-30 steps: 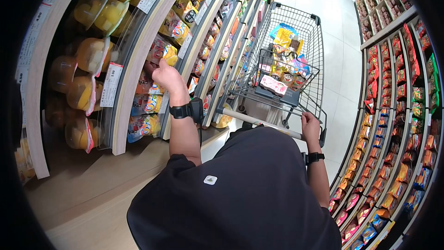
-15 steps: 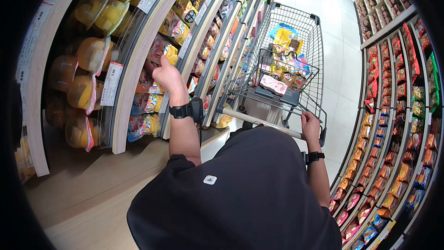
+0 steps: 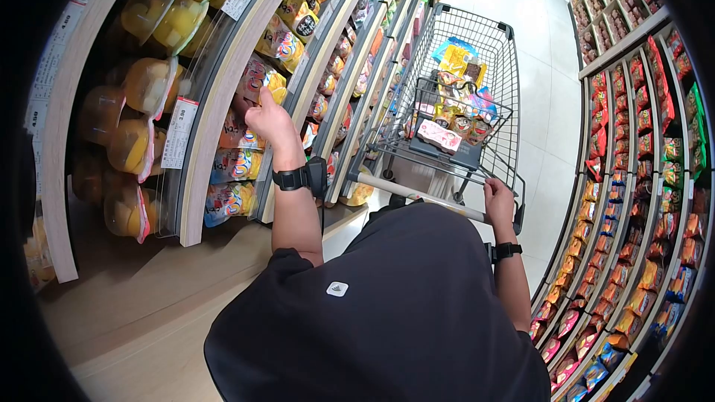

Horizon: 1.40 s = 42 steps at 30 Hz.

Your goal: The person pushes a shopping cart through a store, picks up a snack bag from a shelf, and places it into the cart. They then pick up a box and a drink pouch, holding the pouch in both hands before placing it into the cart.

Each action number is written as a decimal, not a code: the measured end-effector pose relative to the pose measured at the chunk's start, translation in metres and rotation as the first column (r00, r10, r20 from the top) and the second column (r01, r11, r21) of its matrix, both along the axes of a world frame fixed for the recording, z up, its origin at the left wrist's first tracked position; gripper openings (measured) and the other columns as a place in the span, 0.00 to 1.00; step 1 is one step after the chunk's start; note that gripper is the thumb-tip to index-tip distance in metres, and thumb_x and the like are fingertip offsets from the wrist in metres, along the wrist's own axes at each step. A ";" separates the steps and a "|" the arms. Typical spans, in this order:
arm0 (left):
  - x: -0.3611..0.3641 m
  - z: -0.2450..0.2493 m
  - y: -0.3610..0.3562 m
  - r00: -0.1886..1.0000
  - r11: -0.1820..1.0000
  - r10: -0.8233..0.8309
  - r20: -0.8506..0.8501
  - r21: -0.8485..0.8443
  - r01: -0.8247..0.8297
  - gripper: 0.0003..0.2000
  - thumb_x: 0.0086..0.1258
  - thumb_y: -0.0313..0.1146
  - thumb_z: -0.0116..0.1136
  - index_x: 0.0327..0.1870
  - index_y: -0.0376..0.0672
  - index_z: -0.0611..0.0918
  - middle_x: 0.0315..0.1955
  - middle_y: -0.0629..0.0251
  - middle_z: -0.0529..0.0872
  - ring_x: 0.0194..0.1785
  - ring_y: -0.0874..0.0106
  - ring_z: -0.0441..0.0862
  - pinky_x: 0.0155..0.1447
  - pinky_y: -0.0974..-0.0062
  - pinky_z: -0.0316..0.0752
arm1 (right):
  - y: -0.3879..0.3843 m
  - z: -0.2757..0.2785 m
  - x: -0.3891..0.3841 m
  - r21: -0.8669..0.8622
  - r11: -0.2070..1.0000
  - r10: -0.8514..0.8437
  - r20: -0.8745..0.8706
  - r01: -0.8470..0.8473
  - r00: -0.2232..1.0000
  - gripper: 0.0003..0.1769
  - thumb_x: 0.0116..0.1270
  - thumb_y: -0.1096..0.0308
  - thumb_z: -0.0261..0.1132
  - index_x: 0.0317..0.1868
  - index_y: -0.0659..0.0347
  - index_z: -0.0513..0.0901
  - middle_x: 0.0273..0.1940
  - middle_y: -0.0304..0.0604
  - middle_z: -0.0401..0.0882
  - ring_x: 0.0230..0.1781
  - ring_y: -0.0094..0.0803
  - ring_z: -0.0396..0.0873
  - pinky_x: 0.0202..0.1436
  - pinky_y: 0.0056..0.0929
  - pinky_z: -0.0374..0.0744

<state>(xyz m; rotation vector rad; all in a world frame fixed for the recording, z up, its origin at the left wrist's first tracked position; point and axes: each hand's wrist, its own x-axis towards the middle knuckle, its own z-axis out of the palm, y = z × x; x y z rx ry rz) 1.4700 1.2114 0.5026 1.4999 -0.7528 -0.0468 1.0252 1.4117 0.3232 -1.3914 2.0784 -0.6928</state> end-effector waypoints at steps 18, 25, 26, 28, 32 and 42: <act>-0.016 0.022 0.009 0.993 0.998 -0.048 -0.112 0.040 0.052 0.28 0.72 0.37 0.65 0.16 0.26 0.68 0.15 0.62 0.73 0.23 0.73 0.65 0.32 0.60 0.64 | 0.000 -0.010 -0.004 -0.015 1.000 0.010 0.005 -0.010 1.000 0.10 0.72 0.65 0.66 0.47 0.62 0.87 0.34 0.52 0.88 0.34 0.44 0.87 0.40 0.38 0.82; -0.014 0.018 0.010 0.991 0.996 -0.080 -0.107 0.019 0.083 0.29 0.72 0.37 0.66 0.15 0.29 0.64 0.13 0.64 0.70 0.23 0.74 0.63 0.30 0.60 0.60 | 0.000 -0.009 -0.004 0.003 1.000 0.006 0.005 -0.006 1.000 0.10 0.72 0.65 0.66 0.47 0.62 0.87 0.35 0.51 0.88 0.34 0.42 0.87 0.41 0.37 0.83; -0.013 0.017 0.009 0.991 0.996 -0.087 -0.100 0.013 0.089 0.29 0.72 0.37 0.66 0.15 0.30 0.64 0.13 0.65 0.69 0.23 0.74 0.62 0.29 0.60 0.59 | 0.000 -0.010 -0.004 -0.007 1.000 0.001 0.014 0.000 1.000 0.10 0.72 0.66 0.67 0.47 0.63 0.87 0.34 0.51 0.88 0.34 0.42 0.87 0.41 0.37 0.83; -0.009 0.010 0.006 0.991 0.996 -0.094 -0.099 -0.022 0.092 0.29 0.72 0.37 0.66 0.15 0.30 0.64 0.13 0.65 0.69 0.23 0.75 0.62 0.29 0.60 0.59 | 0.000 -0.014 -0.006 -0.013 1.000 0.001 0.016 -0.001 1.000 0.10 0.72 0.66 0.67 0.47 0.63 0.87 0.34 0.51 0.88 0.34 0.42 0.87 0.41 0.36 0.83; -0.009 0.012 0.007 0.987 0.994 -0.112 -0.119 -0.031 0.109 0.28 0.72 0.36 0.66 0.15 0.29 0.66 0.14 0.65 0.72 0.23 0.76 0.64 0.29 0.60 0.60 | -0.001 -0.011 -0.005 -0.013 1.000 0.001 0.020 -0.001 1.000 0.10 0.72 0.66 0.67 0.47 0.63 0.87 0.34 0.52 0.88 0.33 0.42 0.87 0.41 0.36 0.83; -0.015 0.026 0.014 0.990 0.993 -0.080 -0.116 0.082 0.090 0.27 0.71 0.38 0.66 0.17 0.25 0.71 0.16 0.61 0.77 0.24 0.73 0.68 0.31 0.59 0.65 | 0.000 -0.010 -0.006 0.020 0.999 0.038 -0.012 -0.037 0.999 0.12 0.74 0.66 0.64 0.50 0.65 0.85 0.36 0.49 0.90 0.37 0.35 0.89 0.43 0.31 0.83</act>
